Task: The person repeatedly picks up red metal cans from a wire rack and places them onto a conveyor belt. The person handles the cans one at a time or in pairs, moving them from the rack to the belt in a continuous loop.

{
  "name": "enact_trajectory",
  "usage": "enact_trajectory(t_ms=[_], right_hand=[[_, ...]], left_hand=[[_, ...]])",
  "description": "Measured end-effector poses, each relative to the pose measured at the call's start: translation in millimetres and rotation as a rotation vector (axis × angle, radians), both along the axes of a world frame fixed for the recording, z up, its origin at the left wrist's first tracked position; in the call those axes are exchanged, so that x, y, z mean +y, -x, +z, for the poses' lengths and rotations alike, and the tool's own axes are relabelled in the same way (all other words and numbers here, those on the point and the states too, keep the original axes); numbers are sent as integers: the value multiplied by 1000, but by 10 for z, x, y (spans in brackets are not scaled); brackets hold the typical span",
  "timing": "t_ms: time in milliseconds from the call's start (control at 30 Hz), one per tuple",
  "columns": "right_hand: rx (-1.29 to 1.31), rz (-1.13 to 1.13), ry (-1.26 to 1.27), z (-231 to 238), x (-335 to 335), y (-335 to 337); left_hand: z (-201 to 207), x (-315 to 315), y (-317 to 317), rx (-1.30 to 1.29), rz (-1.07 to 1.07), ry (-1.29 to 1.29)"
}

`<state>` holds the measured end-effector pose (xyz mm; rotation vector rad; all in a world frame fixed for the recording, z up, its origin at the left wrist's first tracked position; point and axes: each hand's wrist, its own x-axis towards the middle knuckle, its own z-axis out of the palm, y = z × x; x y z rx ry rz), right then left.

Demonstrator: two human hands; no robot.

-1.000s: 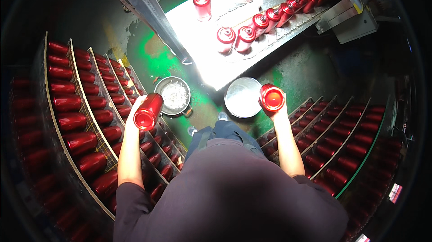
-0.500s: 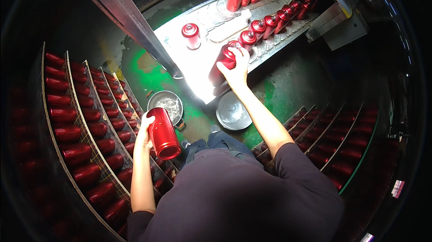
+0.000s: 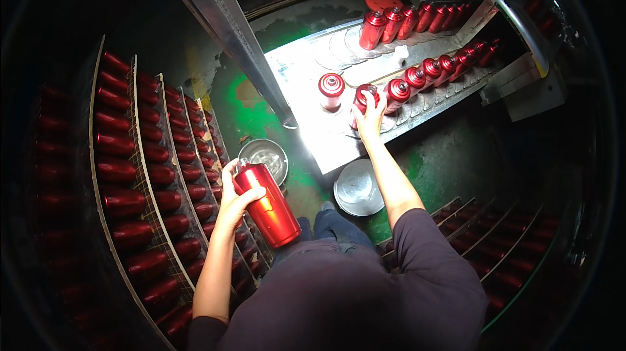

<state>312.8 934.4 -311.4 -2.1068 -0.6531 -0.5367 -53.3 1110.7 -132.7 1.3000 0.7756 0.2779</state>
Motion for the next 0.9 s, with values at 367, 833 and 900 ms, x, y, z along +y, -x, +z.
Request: enact_trajectory(t_ms=[367, 833, 900], right_hand=[[-83, -54, 113, -165, -459, -113], [584, -150, -100, 100, -1938, 1386], [758, -242, -143, 69, -2174, 1682]], left_hand=[[11, -283, -944, -71, -175, -317], [-676, -493, -2975, -178, -107, -958], [-924, -518, -3118, -181, -138, -1040]])
